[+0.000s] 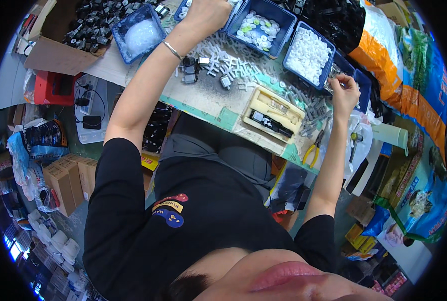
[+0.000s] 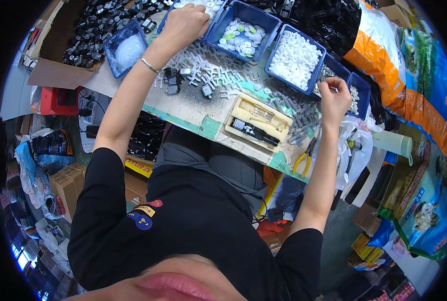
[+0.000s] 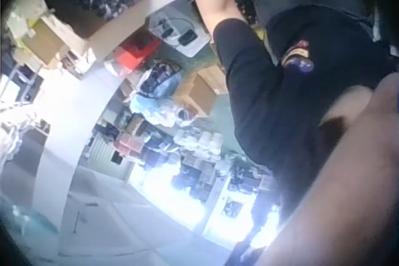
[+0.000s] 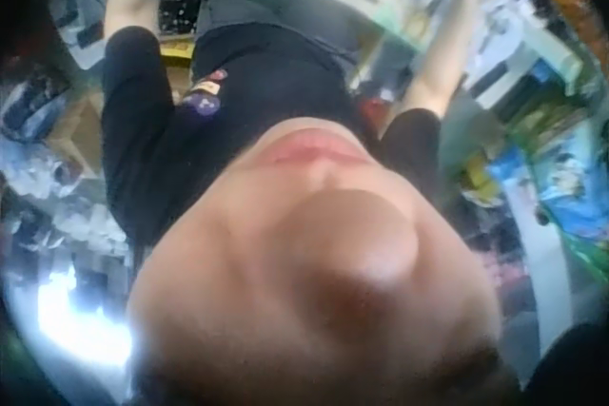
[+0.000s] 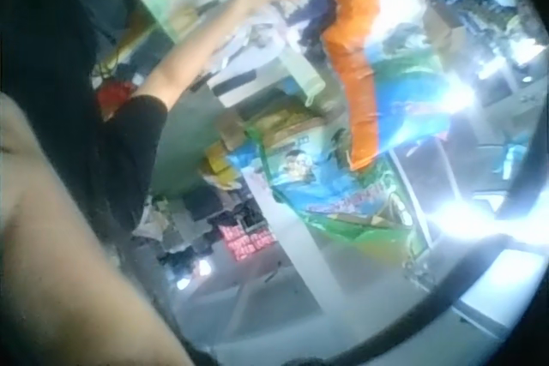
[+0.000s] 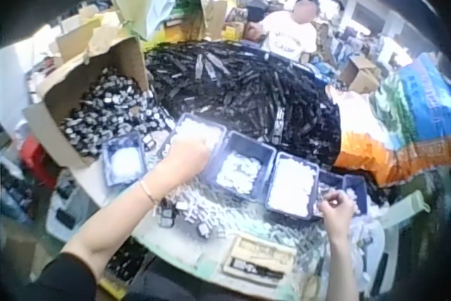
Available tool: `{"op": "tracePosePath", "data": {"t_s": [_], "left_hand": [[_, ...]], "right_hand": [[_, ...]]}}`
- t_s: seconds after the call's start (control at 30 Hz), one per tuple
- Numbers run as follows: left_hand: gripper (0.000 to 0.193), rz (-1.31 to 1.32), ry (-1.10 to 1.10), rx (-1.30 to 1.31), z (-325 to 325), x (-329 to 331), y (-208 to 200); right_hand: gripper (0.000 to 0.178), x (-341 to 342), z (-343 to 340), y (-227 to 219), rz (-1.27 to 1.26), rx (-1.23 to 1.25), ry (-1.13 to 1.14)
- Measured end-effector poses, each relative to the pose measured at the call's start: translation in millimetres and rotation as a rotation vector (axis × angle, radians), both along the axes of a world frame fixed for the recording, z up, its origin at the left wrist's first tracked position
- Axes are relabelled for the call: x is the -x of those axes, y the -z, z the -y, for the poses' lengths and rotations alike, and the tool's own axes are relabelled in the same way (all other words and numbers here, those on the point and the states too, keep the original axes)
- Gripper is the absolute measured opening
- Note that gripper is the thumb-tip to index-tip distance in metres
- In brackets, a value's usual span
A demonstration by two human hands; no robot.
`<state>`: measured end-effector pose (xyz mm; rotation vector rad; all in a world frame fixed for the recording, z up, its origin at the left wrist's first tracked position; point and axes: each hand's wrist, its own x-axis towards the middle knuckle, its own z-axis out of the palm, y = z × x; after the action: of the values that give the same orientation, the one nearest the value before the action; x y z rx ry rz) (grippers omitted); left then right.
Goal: Assembling small electrical or plastic components using a wooden jig and pliers.
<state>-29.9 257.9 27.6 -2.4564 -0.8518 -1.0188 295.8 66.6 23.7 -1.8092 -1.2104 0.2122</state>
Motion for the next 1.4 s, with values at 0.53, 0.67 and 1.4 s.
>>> {"op": "tracePosePath", "data": {"t_s": [0.53,0.67,1.4], "left_hand": [[0.022,1.455,0.840,1.972,174.7,-43.4,0.1],[0.028,1.432,0.802,2.000,189.1,-43.7,-1.0],[0.017,0.730,0.555,1.857,219.4,-24.0,6.9]], "right_hand": [[0.019,157.4,40.5,-31.8,-0.166,-0.355,-0.335],[0.020,157.5,51.9,-28.7,-0.225,-0.375,-0.303],[0.014,149.0,109.4,-28.4,-0.150,0.039,-0.381]]}}
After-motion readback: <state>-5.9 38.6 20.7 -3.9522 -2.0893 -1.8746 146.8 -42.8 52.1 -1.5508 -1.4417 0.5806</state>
